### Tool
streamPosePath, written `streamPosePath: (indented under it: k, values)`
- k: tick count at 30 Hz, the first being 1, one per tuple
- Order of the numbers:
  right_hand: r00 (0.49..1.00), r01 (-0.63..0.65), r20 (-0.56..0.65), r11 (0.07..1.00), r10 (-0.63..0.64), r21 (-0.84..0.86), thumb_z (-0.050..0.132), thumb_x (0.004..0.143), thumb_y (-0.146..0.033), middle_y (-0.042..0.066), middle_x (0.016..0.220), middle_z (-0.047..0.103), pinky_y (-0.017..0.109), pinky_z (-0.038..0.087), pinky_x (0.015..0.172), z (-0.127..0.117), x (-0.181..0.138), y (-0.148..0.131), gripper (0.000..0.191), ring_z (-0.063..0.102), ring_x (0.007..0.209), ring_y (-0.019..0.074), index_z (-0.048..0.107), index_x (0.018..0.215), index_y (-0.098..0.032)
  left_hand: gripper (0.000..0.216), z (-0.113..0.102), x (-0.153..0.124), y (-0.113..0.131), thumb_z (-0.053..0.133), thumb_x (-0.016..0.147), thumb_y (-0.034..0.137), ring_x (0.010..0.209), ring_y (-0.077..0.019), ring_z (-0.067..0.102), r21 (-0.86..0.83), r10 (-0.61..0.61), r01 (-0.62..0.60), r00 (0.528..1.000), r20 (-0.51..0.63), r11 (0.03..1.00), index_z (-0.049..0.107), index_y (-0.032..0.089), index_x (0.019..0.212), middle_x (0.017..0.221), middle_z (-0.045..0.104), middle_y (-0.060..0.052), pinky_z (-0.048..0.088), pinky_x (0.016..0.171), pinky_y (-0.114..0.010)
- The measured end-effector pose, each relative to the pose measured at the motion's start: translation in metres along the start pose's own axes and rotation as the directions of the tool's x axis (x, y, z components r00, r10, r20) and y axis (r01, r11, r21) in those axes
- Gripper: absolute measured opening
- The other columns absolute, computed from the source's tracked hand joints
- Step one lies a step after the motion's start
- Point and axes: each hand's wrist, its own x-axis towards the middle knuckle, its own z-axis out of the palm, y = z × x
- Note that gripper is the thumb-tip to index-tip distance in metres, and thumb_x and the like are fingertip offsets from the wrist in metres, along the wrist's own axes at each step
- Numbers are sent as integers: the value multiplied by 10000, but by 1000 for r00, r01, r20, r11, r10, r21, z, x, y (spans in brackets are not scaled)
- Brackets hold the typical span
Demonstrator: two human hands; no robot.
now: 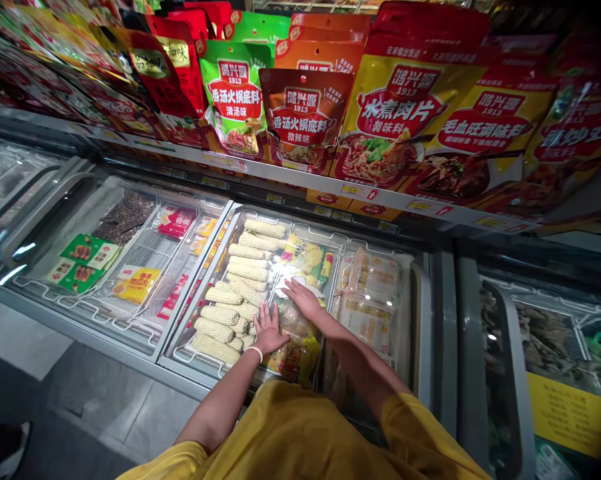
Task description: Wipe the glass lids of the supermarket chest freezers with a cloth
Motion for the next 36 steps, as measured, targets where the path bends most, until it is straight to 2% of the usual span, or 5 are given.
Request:
streamPosePath:
  k: [5, 10, 15, 19, 36]
  values:
    - [947, -277, -179, 960, 267, -33, 465, 882, 30, 82, 1615, 396, 496, 364, 1205, -10, 10, 13, 688, 334, 1508, 253, 510, 1504, -261, 1231, 2, 0, -1, 688, 746, 614, 1534, -403, -191, 7, 20, -19, 999, -32, 1000, -10, 133, 1639, 1690, -99, -201, -29, 1196, -686]
    - [999, -33, -18, 998, 32, -52, 493, 899, 22, 7, 1601, 423, 461, 349, 1218, -20, 6, 27, 670, 361, 1495, 229, 559, 1457, -344, 1171, 1, -5, 1, 667, 776, 640, 1554, -404, -132, 12, 11, -9, 994, -108, 1000, 58, 143, 1644, 1703, -35, -203, 4, 1208, -670]
    - [937, -299, -203, 953, 284, -48, 444, 878, 55, 79, 1637, 352, 509, 297, 1232, -27, -2, 46, 733, 294, 1525, 251, 469, 1534, -270, 1073, -9, 4, 6, 627, 825, 648, 1581, -362, -19, 54, 112, -105, 981, -159, 993, 119, 178, 1645, 1715, 31, -171, 17, 1243, -598]
    - [996, -80, -46, 994, 77, -70, 459, 878, 46, 23, 1618, 397, 442, 303, 1236, -33, -19, 62, 697, 310, 1518, 213, 548, 1472, -308, 1063, -22, 30, 24, 628, 824, 656, 1582, -356, -29, 83, 157, -145, 973, -167, 986, 160, 159, 1639, 1715, 24, -173, 4, 1246, -591]
    - [930, -273, -273, 959, 245, -70, 478, 936, -92, 90, 1602, 423, 523, 276, 1243, -46, -75, 96, 540, 326, 1511, 270, 571, 1452, -222, 773, -28, 77, 61, 445, 989, 528, 1587, -295, 54, 230, 383, -330, 890, -249, 916, 203, 181, 1636, 1707, 177, -103, -7, 1282, -524]
